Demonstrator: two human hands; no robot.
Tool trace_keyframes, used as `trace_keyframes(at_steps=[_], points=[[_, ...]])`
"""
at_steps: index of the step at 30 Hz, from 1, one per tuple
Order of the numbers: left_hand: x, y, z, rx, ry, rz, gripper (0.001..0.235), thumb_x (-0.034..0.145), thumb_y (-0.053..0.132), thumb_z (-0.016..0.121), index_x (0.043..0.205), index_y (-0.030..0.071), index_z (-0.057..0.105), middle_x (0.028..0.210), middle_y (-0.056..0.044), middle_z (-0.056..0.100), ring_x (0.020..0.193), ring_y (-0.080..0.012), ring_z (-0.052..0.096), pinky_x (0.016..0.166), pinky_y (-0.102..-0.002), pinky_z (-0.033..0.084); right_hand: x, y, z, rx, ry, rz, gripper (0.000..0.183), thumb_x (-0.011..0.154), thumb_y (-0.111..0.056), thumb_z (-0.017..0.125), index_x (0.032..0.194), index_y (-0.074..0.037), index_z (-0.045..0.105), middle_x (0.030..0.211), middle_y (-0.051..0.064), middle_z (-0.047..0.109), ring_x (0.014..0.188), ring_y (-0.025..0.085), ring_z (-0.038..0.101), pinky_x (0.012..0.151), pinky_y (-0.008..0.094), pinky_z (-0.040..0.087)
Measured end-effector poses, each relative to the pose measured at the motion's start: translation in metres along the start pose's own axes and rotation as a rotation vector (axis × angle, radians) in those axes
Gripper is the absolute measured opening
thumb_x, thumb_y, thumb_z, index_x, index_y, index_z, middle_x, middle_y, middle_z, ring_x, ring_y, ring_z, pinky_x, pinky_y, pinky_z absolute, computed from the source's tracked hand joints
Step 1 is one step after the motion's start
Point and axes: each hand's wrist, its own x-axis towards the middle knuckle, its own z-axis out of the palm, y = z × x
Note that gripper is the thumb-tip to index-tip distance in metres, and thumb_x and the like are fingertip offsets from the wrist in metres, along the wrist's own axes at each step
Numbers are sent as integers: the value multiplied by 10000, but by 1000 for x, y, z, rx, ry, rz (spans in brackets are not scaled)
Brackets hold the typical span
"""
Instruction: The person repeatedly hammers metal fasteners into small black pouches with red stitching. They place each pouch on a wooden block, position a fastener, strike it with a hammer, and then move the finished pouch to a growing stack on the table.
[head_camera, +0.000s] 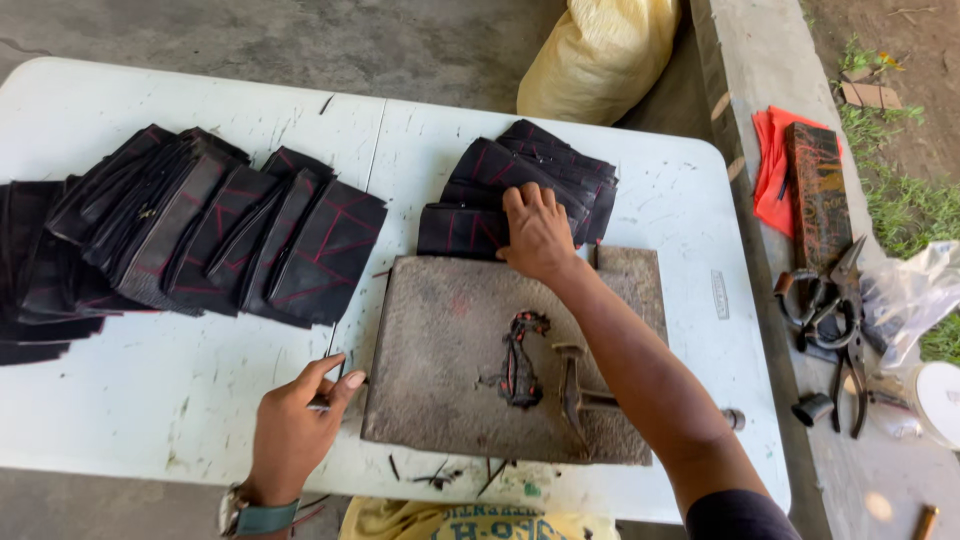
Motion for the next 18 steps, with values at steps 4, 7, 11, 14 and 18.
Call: trace_keyframes(at_steps=[4, 7, 11, 14, 18], points=[[10, 0, 3, 146, 1, 100, 344, 874, 382, 734, 1104, 127, 753, 651, -92, 731, 541, -238, 721, 500, -365, 544, -15, 9, -6, 209, 21, -29, 463, 803, -217, 879, 1089, -75, 544, 1097, 118, 676, 1077, 375, 647, 857, 509, 519], [54, -10, 8, 433, 58, 148, 254, 904, 370, 738, 1104, 218, 774, 624, -162, 695, 594, -352, 692, 533, -459, 524, -26, 22, -28, 261, 317, 25, 445, 790, -177, 917, 1045, -75, 567, 971, 155, 683, 886, 354, 693, 762, 467, 557], [135, -9, 32, 411, -11, 338, 253, 870, 282, 734, 1084, 149, 752, 810, -194, 733, 716, -411, 704, 613, -508, 558, -55, 37, -79, 1074, 310, 146, 457, 825, -109, 816, 1155, -82, 502, 970, 66, 729, 856, 117, 696, 723, 319, 587], [161, -4, 56, 547, -188, 318, 150, 844, 164, 696, 976, 141, 764, 863, -185, 742, 807, -393, 721, 701, -502, 575, -84, 34, -90, 1066, 175, -50, 415, 906, -140, 803, 1240, -54, 573, 1028, 68, 747, 935, 122, 698, 803, 302, 574], [161, -8, 64, 671, -217, 384, 92, 865, 135, 676, 888, 108, 761, 854, -174, 753, 823, -367, 737, 724, -494, 578, -100, 16, -78, 794, -141, 2, 423, 863, -211, 821, 1235, -66, 680, 979, 95, 729, 853, 188, 668, 753, 358, 548]])
